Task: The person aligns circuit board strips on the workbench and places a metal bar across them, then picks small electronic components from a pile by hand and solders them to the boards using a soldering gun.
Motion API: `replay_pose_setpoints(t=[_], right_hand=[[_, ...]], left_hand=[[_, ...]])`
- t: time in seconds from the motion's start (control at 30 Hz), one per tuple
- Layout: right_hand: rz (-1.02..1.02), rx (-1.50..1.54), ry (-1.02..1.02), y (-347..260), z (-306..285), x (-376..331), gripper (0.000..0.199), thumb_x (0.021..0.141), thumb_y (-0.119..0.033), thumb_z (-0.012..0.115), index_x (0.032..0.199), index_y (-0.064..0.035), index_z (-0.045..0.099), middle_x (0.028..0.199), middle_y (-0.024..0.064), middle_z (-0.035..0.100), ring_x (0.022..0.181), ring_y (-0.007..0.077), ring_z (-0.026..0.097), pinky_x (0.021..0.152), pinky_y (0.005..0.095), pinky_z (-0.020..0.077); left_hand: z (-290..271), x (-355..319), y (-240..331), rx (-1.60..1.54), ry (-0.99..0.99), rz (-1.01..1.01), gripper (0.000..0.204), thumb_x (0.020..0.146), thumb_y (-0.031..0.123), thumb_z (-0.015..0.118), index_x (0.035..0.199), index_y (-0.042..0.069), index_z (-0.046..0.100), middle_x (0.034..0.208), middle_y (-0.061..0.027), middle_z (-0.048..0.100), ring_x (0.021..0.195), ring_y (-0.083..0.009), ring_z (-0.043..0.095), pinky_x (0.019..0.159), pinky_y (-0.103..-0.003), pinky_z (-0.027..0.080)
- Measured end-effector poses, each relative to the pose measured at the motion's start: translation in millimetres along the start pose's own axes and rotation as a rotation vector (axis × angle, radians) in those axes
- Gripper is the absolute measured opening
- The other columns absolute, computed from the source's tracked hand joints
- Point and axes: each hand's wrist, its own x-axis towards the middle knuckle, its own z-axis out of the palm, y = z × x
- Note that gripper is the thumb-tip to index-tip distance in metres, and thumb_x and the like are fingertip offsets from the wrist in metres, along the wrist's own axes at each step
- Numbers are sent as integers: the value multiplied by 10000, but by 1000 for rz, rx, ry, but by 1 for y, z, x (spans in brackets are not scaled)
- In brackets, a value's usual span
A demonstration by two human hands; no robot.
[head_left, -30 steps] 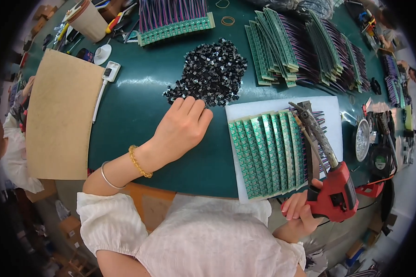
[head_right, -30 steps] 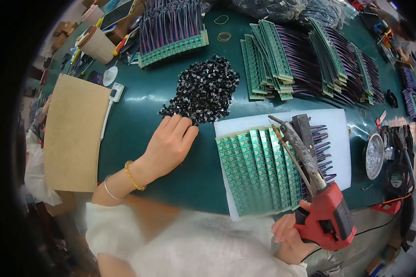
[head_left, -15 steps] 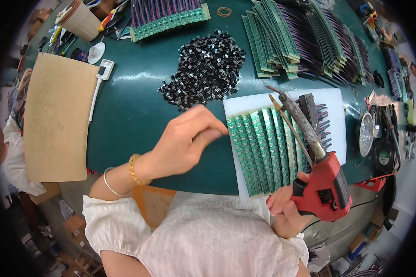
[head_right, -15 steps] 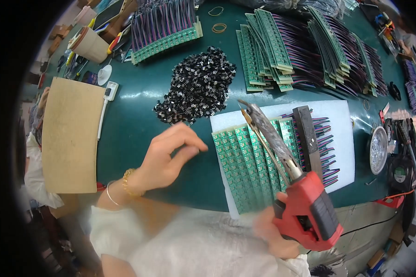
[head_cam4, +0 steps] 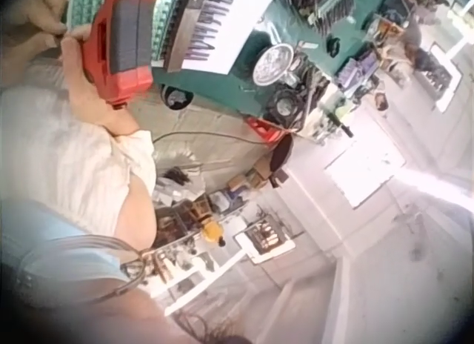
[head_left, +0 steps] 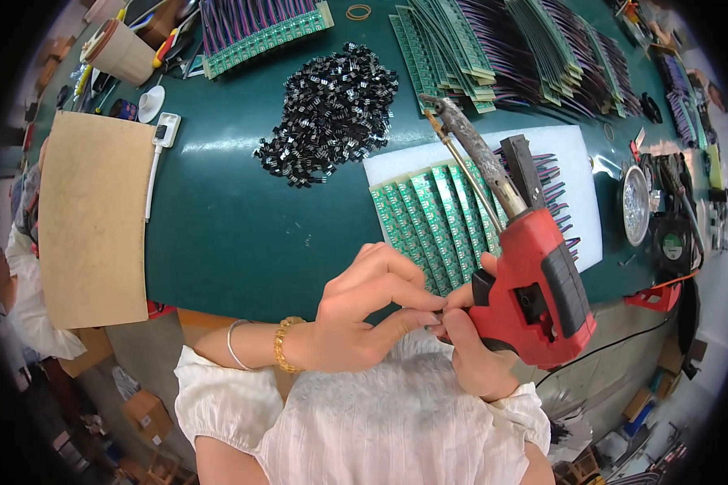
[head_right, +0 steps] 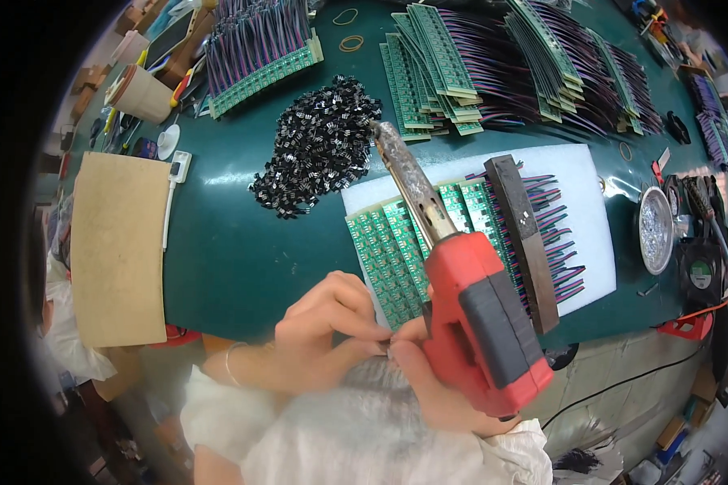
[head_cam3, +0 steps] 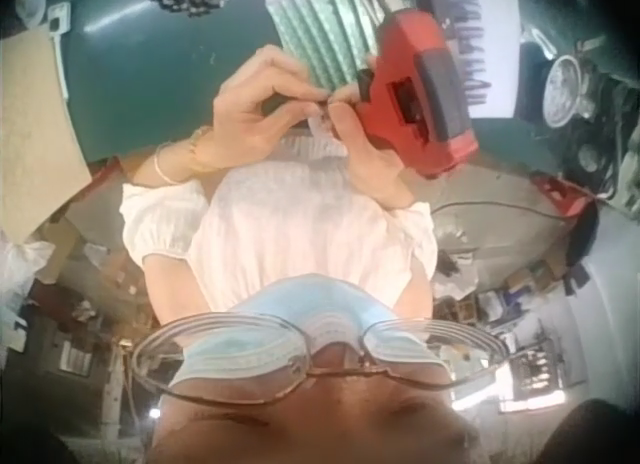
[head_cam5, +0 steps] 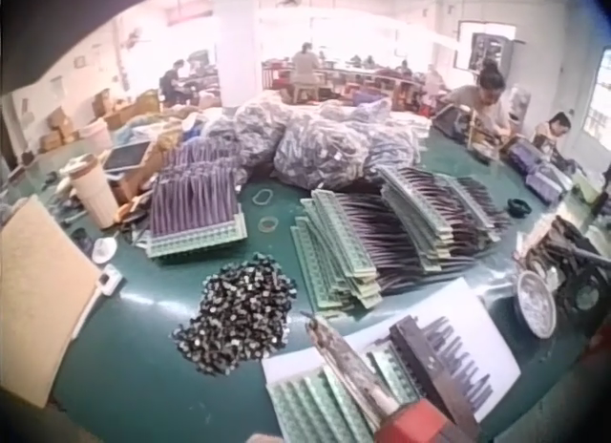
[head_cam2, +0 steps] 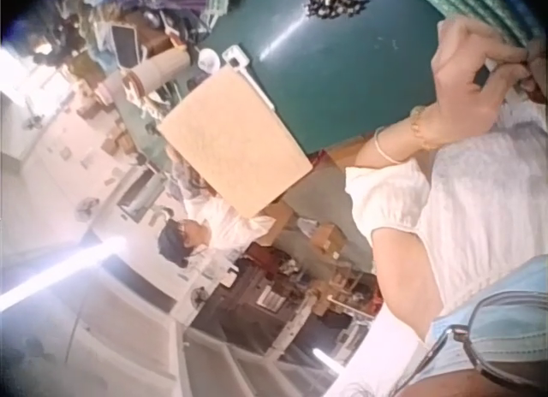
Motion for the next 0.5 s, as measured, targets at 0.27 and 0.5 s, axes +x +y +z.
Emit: replay_pose_setpoints(t=[0.27,0.5], right_hand=[[-111,-139,-29,-3,-3,2,139,852,-21,613,989,-21,589,777,25,567,711,139,535,727,282,435],[78,-219,-85,-6,-12,-6,108,861,-128,605,888,-33,561,739,43,528,689,182,513,658,313,424]], left_hand=[[-7,5,2,302,-96,207,280,611,66,818,838,52,656,792,-48,605,725,-216,578,747,-398,473],[-14,9,4,464,-177,377,269,608,-30,749,845,26,632,762,-62,608,625,-223,578,587,-331,506]])
